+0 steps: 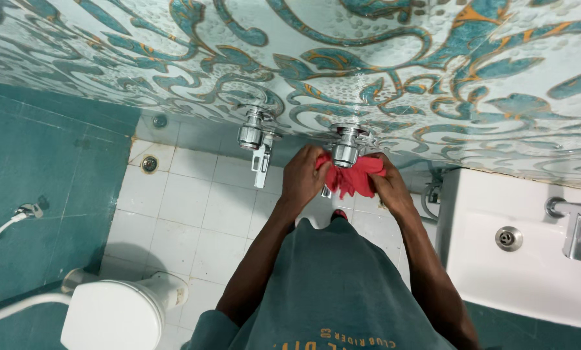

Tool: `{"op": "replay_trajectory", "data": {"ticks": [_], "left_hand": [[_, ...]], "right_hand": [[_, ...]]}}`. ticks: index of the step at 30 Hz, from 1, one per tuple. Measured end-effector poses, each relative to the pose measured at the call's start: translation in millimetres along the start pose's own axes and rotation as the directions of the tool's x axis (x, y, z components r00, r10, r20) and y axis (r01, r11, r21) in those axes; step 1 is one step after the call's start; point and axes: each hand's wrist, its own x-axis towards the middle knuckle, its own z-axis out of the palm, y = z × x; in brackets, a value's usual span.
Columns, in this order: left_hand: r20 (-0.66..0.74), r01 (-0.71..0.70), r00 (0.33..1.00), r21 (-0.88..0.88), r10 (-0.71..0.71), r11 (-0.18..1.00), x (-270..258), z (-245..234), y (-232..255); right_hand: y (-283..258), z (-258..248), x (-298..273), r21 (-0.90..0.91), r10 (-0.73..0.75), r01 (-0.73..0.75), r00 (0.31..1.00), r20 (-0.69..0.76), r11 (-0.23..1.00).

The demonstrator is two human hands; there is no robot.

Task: The person wipes several bathroom taps and a small wall-mounted sink with a red cloth.

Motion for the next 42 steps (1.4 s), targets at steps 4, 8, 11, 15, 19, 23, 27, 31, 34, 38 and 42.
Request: {"op": "replay_trajectory", "data": {"ticks": [4, 8, 11, 15, 19, 23, 27, 31, 34, 38, 42], "left_hand": [[-0.232, -0.037, 0.973, -0.066, 0.020, 0.997, 17, 19, -32], [-0.283, -0.072, 0.959, -0.196, 0.013, 0.978, 28, 39, -75], [-0.192, -0.115, 0.978, -0.192, 0.078, 0.975, 26, 57, -111], [0.001, 0.028, 1.000, -0.172, -0.028, 0.985, 20, 85, -144], [0.064, 0.087, 0.995, -0.242, -0.073, 0.966, 22, 94, -143], [-0.017, 0.020, 1.000, -0.332, -0.027, 0.943, 31, 82, -129], [0.048, -0.018, 0.998, -0.277, 0.033, 0.961, 38, 72, -133], [0.153, -0.083, 0.980, -0.261, 0.126, 0.962, 31, 55, -144], [0.279, -0.049, 0.956, -0.147, 0.089, 0.988, 30, 42, -137], [0.210, -0.085, 0.973, -0.050, 0.094, 0.995, 35, 17, -119], [0.004, -0.131, 0.991, -0.130, 0.132, 0.983, 34, -17, -90]], "right_hand": [[-16, 17, 11, -0.054, -0.080, 0.081, 0.997, 0.018, 0.995], [9, 29, 20, -0.089, -0.278, 0.267, 0.948, -0.157, 0.960], [46, 47, 31, -0.525, -0.435, 0.237, 0.851, -0.293, 0.818], [78, 61, 49, -0.615, -0.497, 0.307, 0.852, -0.163, 0.727], [98, 59, 62, -0.429, -0.455, 0.328, 0.858, -0.236, 0.841], [144, 66, 67, -0.458, -0.284, 0.117, 0.905, -0.315, 0.881], [172, 73, 55, -0.074, -0.066, 0.043, 0.932, -0.357, 0.996], [127, 65, 50, -0.204, -0.151, 0.067, 0.891, -0.428, 0.977], [69, 64, 39, -0.156, -0.203, 0.157, 0.918, -0.341, 0.975], [29, 82, 13, -0.246, -0.242, 0.163, 0.909, -0.339, 0.956], [-11, 92, -17, 0.171, -0.153, 0.303, 0.801, -0.579, 0.937]]}}
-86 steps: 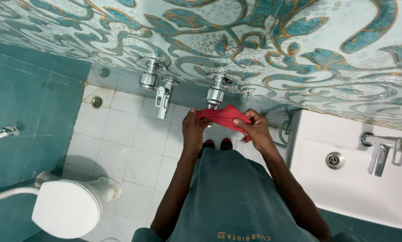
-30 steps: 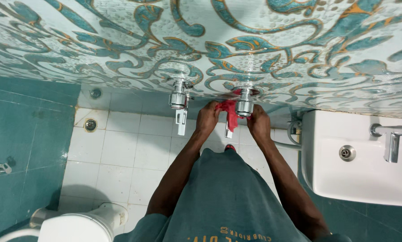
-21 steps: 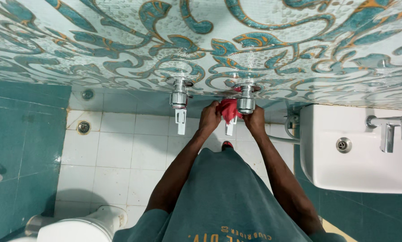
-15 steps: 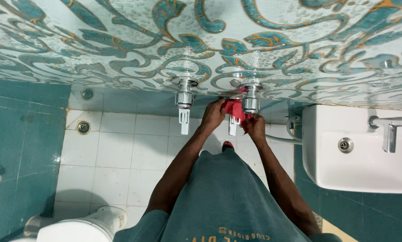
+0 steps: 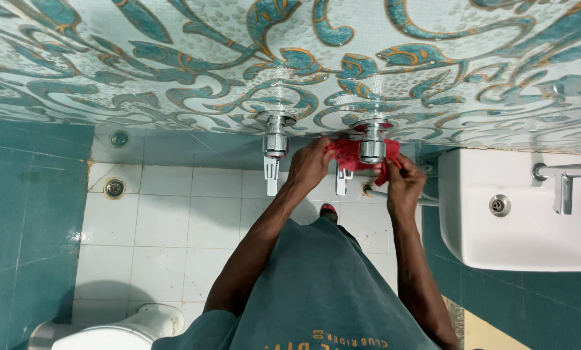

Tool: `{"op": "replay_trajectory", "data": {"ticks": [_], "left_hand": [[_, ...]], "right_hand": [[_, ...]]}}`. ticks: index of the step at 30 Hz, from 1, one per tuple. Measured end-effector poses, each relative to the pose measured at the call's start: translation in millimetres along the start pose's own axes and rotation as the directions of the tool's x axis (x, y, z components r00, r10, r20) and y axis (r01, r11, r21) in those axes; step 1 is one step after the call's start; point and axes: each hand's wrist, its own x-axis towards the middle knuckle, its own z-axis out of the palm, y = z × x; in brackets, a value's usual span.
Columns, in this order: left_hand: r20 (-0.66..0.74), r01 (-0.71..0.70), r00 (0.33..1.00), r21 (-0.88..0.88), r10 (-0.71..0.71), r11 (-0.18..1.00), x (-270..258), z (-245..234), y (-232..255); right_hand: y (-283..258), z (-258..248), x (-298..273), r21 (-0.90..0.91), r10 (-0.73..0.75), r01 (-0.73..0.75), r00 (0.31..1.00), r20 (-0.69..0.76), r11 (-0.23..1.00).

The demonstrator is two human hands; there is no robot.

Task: The person wipes several bathroom taps and a small wall-mounted sink with a red cloth.

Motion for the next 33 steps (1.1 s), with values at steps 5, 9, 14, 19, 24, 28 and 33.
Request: {"op": "replay_trajectory", "data": {"ticks": [5, 9, 14, 19, 24, 28, 33], "left_hand": [[0.470, -0.147, 0.846, -0.249, 0.252, 0.957, -28, -48, 46], [0.320, -0.181, 0.904, -0.312, 0.283, 0.933, -25, -74, 73], [-0.104, -0.232, 0.971, -0.182, 0.216, 0.956, 16, -53, 71], [-0.001, -0.105, 0.994, -0.104, 0.106, 0.989, 12, -4, 45], [0.019, -0.096, 0.995, -0.126, 0.099, 0.987, 12, 22, 2], [0.035, -0.124, 0.991, -0.155, 0.131, 0.980, 6, 32, 9], [-0.022, -0.130, 0.991, -0.268, 0.129, 0.954, 2, 5, 43]], "right_hand": [[-85, -15, -45, -0.392, 0.186, -0.128, 0.976, 0.114, 0.911], [-117, -14, -49, -0.296, 0.095, -0.069, 0.993, 0.076, 0.953], [-93, -13, 4, -0.295, -0.149, 0.152, 0.988, 0.034, 0.943], [-17, 4, 28, -0.618, -0.234, 0.297, 0.955, 0.183, 0.728], [-55, -3, 11, -0.372, -0.302, 0.348, 0.936, 0.179, 0.860], [-54, 0, 28, -0.646, -0.492, 0.570, 0.807, 0.326, 0.508], [4, 3, 25, -0.039, 0.001, 0.001, 0.999, 0.053, 0.999]]}}
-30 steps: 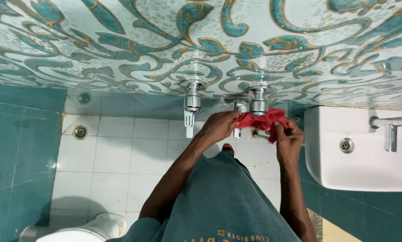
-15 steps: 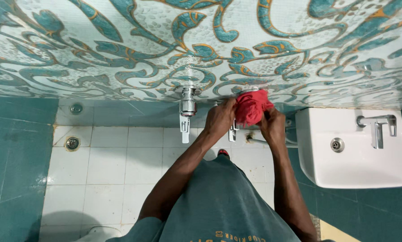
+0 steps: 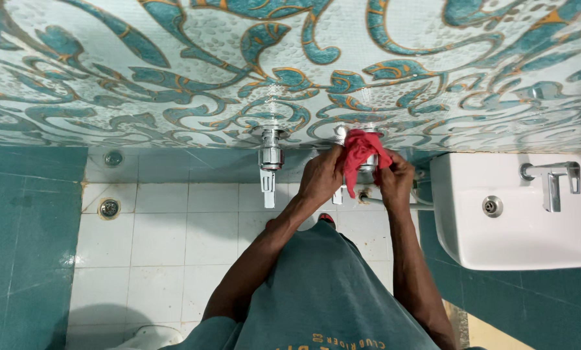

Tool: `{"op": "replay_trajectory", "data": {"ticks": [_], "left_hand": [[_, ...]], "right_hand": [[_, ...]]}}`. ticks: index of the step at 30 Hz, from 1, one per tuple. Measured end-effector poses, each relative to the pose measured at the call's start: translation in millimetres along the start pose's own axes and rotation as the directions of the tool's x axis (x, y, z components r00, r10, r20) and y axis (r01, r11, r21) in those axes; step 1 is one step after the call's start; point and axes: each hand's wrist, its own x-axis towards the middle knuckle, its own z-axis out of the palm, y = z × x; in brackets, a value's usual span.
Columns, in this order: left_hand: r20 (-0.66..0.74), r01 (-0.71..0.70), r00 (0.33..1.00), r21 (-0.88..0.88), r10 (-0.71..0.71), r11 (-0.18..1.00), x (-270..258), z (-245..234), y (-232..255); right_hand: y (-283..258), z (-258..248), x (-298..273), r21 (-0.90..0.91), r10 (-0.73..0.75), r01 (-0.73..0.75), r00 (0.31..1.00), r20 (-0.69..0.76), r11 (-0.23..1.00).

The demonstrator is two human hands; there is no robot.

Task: The person wipes several bathroom taps and a small wall-mounted sink with a red cloth.

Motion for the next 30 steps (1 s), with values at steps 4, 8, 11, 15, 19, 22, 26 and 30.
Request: {"op": "replay_trajectory", "data": {"ticks": [4, 8, 11, 15, 19, 22, 26, 30], "left_hand": [[0.026, -0.083, 0.996, 0.095, 0.081, 0.992, 3, -33, 14], [0.184, -0.036, 0.983, 0.165, 0.005, 0.986, -7, -69, 47], [0.091, -0.021, 0.996, 0.045, 0.017, 0.999, -22, -107, 72], [-0.182, 0.011, 0.983, -0.042, -0.019, 0.999, -36, -161, 87], [-0.479, -0.019, 0.875, -0.179, -0.071, 0.984, -37, -195, 91], [-0.464, -0.096, 0.883, -0.026, 0.073, 0.995, -37, -204, 83], [-0.387, -0.038, 0.921, 0.021, 0.043, 0.999, -43, -186, 48], [-0.367, 0.057, 0.930, 0.048, -0.036, 0.997, -42, -171, 10]], "right_hand": [[-12, -2, -15, -0.255, -0.146, 0.123, 0.987, -0.071, 0.959], [-66, -2, -23, -0.168, -0.378, 0.370, 0.926, -0.015, 0.914], [-110, 19, -44, -0.230, -0.129, 0.103, 0.986, -0.104, 0.968], [-136, 65, -48, -0.042, -0.182, 0.183, 0.983, 0.035, 0.982], [-144, 109, -44, -0.093, -0.345, 0.385, 0.892, 0.292, 0.918], [-137, 138, -36, 0.024, -0.117, 0.116, 0.930, 0.348, 0.993], [-118, 159, -30, -0.016, -0.264, 0.301, 0.860, 0.438, 0.954], [-94, 168, -27, -0.360, -0.294, 0.442, 0.869, 0.398, 0.821]]}}
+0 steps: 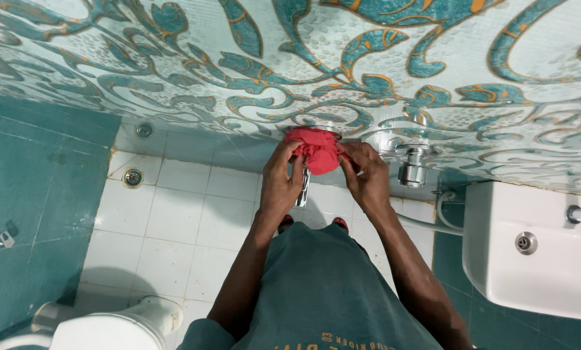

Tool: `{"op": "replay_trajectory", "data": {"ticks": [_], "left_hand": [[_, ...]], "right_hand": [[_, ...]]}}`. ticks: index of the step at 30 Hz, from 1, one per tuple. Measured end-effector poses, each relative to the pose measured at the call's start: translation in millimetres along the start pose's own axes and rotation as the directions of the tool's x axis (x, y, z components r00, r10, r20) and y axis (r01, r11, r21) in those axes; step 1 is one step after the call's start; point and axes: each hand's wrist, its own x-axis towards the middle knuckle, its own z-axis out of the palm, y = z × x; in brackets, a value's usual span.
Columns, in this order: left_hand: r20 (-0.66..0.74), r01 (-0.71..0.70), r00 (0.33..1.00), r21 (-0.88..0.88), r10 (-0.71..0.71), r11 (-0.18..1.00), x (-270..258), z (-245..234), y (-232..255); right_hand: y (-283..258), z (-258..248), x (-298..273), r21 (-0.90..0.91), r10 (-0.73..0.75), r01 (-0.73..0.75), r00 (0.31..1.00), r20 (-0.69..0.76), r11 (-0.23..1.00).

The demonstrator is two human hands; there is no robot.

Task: The person wipes several bathroom taps and a small wall-mounted sink with a red cloth.

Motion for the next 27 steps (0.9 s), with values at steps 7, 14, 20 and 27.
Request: {"op": "replay_trajectory", "data": {"ticks": [7, 14, 20, 27], "left_hand": [[0.012, 0.043, 0.999, 0.041, -0.044, 0.998, -13, 13, -48], [0.025, 0.148, 0.989, -0.010, -0.147, 0.989, -23, 8, -31], [0.021, -0.144, 0.989, 0.080, 0.143, 0.986, -7, -8, -30], [0.092, 0.078, 0.993, -0.008, -0.077, 0.997, -28, 7, -55]], "right_hand": [[0, 8, 1, 0.253, 0.192, -0.198, 0.980, 0.048, 0.947], [43, 28, -13, 0.433, 0.096, -0.085, 0.995, -0.004, 0.898], [52, 40, -21, 0.462, 0.326, -0.297, 0.945, 0.017, 0.836], [-8, 14, -9, -0.048, -0.158, 0.154, 0.982, -0.107, 0.987]]}}
